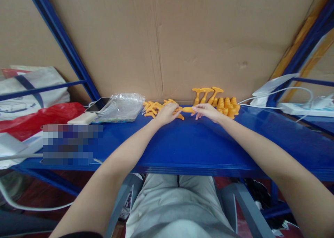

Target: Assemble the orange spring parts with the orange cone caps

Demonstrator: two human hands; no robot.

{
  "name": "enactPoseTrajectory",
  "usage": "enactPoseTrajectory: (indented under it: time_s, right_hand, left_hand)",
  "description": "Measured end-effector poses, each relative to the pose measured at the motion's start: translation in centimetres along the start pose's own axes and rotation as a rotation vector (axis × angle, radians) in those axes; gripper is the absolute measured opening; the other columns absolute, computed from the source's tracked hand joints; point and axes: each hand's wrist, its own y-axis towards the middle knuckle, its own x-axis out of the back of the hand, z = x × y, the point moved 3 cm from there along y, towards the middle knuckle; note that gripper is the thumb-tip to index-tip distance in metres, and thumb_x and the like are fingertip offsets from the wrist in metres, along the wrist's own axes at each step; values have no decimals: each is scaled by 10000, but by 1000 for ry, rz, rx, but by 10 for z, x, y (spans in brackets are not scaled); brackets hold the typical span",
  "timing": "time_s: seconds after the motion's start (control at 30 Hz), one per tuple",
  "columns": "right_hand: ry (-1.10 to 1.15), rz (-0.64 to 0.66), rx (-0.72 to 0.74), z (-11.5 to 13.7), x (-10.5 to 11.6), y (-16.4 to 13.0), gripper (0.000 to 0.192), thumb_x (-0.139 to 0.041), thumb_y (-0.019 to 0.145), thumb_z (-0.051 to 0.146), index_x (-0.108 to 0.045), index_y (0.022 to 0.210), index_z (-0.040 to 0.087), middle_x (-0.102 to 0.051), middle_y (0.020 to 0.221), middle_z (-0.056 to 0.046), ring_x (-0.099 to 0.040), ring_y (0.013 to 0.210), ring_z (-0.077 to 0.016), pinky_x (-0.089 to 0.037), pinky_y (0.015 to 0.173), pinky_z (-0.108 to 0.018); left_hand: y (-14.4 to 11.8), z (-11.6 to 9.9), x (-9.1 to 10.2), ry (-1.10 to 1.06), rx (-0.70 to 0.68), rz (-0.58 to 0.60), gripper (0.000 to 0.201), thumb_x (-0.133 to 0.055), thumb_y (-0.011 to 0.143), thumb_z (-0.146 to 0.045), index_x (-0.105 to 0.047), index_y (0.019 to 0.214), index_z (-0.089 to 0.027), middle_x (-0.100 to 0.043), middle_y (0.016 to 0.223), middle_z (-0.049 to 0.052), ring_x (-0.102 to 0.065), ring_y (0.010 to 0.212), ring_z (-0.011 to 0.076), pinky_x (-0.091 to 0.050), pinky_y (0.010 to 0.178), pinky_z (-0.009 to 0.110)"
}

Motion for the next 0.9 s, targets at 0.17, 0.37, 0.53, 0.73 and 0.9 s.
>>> enactPoseTrajectory:
  time_s: [0.17,0.37,0.53,0.73,0.9]
  right_hand:
    - [-9,-10,3,1,-3,1,321,-764,909,455,-691,818,157,-776,795,-76,-627,532,-91,-473,557,-223]
    - [-17,23,100,0,-2,3,377,-873,789,411,-595,937,205,-735,737,4,-616,530,-93,-477,533,-214]
    - [-17,36,161,0,-3,5,476,-916,712,478,-545,868,224,-715,675,19,-597,487,-99,-493,506,-231]
    - [-21,49,143,6,-3,0,469,-873,751,567,-584,810,202,-721,645,-20,-588,452,-103,-461,465,-228]
    - [5,72,128,9,-6,-3,532,-858,720,657,-623,738,179,-716,620,-42,-588,437,-102,-454,453,-227]
  left_hand:
    - [0,2,-1,17,-11,-31,147,-557,975,-314,-643,966,-195,-733,1002,97,-681,979,250,-546,884,396]
    - [1,3,-2,-7,13,-39,145,-557,977,-315,-639,940,-202,-731,987,90,-678,958,242,-546,865,385]
    - [1,1,2,-15,-12,-56,130,-565,971,-309,-638,948,-204,-731,974,81,-679,944,234,-542,866,380]
    - [1,-1,3,-11,-29,-62,104,-588,960,-291,-636,978,-201,-734,1010,86,-680,979,237,-539,892,384]
    - [0,-1,2,-21,-48,-61,93,-602,954,-280,-630,987,-198,-733,1028,88,-679,995,237,-535,906,383]
